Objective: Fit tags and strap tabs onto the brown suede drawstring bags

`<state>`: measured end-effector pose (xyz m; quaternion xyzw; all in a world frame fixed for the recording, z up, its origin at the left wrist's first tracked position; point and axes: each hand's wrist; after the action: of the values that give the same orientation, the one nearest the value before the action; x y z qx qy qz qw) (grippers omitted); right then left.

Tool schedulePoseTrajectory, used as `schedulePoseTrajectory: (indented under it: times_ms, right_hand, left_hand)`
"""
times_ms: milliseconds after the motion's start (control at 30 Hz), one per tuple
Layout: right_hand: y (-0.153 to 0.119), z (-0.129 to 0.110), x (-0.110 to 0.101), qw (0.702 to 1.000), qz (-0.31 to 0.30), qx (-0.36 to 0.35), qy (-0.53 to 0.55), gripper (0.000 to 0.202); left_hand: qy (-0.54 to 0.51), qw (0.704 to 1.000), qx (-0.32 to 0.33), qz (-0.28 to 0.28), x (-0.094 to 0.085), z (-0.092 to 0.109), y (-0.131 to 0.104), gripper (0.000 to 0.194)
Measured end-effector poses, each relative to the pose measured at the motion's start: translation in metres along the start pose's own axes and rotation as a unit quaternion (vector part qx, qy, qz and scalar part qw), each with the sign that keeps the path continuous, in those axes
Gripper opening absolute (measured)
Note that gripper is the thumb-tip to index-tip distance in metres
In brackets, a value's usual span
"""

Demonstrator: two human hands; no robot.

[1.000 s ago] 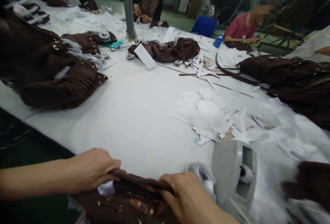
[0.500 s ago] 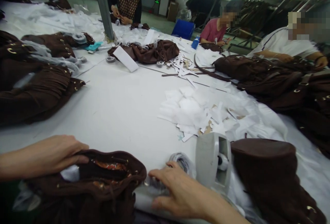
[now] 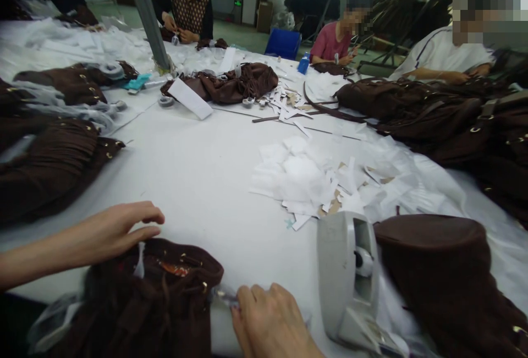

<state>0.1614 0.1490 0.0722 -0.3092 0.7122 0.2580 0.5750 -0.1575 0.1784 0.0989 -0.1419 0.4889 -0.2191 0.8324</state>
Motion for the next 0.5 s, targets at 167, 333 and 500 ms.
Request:
schedulePoseTrajectory:
  times_ms: [167,333,500]
  right_hand:
    - [0.010,-0.009,0.015,0.992,0.110,-0.034,-0.057,0.017]
    - [0.012,-0.021,0.026,0.981,0.176,-0.057,-0.065,0.022]
    - [0.009,-0.025,0.030,0.988,0.037,-0.119,0.095,0.015]
  left_hand:
    - [-0.066,0.980,0.050,-0.179,0.007,0.057,0.003,0.032]
    - [-0.128,0.947,0.053,-0.291,0.034,0.056,0.031,0.041]
    - [-0.172,0.939,-0.011,-0.297,0.043,0.043,0.040,0.049]
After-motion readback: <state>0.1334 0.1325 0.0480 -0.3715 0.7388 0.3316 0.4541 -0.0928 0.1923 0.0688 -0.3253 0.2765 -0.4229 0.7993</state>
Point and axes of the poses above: each hand's wrist, its own y-axis towards the middle knuckle, its own x-axis out of the palm, z = x × y, and after that the axes turned 1 degree about -z, right-handed
